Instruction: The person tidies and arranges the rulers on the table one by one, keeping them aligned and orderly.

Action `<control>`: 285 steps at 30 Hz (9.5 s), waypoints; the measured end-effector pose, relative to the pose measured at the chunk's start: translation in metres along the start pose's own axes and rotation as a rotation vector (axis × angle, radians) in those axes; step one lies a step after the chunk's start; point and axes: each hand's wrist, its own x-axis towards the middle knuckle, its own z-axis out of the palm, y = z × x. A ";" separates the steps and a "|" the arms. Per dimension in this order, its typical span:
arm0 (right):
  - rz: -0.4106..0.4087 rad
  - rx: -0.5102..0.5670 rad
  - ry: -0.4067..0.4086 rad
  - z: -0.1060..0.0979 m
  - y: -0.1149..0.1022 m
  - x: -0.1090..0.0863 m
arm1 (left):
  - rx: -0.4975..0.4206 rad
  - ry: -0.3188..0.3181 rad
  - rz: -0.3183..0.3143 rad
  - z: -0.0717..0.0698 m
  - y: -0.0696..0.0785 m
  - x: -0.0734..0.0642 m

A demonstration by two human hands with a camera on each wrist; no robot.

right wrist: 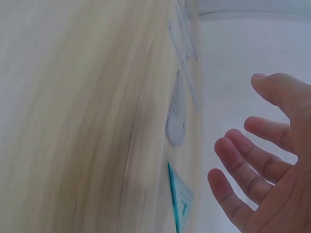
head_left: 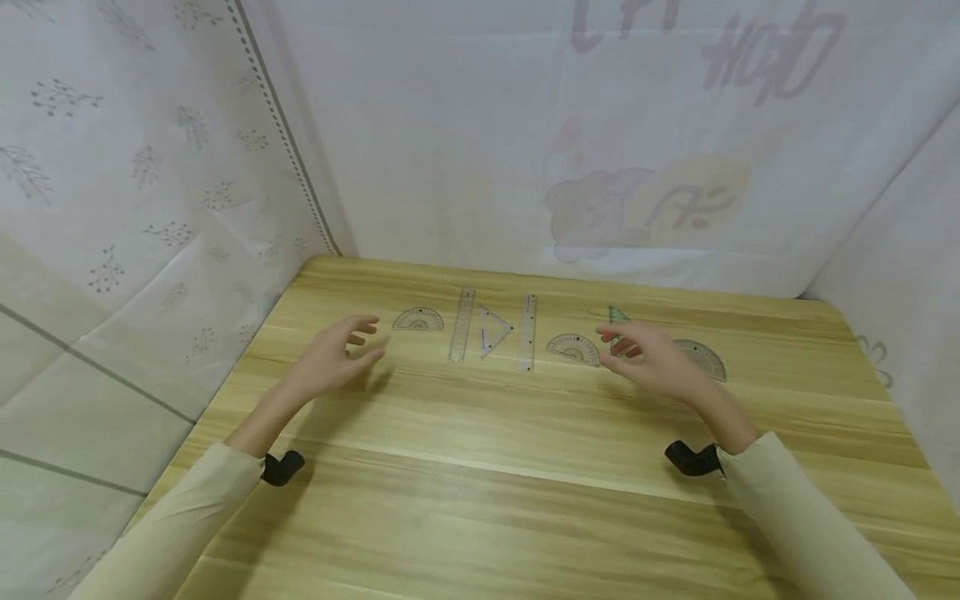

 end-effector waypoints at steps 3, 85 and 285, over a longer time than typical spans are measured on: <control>0.007 0.008 -0.020 0.007 -0.004 0.009 | -0.009 0.009 -0.006 0.001 -0.003 0.002; -0.044 0.112 -0.223 0.070 -0.056 0.118 | -0.077 0.071 -0.041 0.016 -0.023 0.030; -0.081 -0.184 -0.166 0.146 -0.092 0.224 | -0.262 0.068 -0.098 0.031 -0.025 0.048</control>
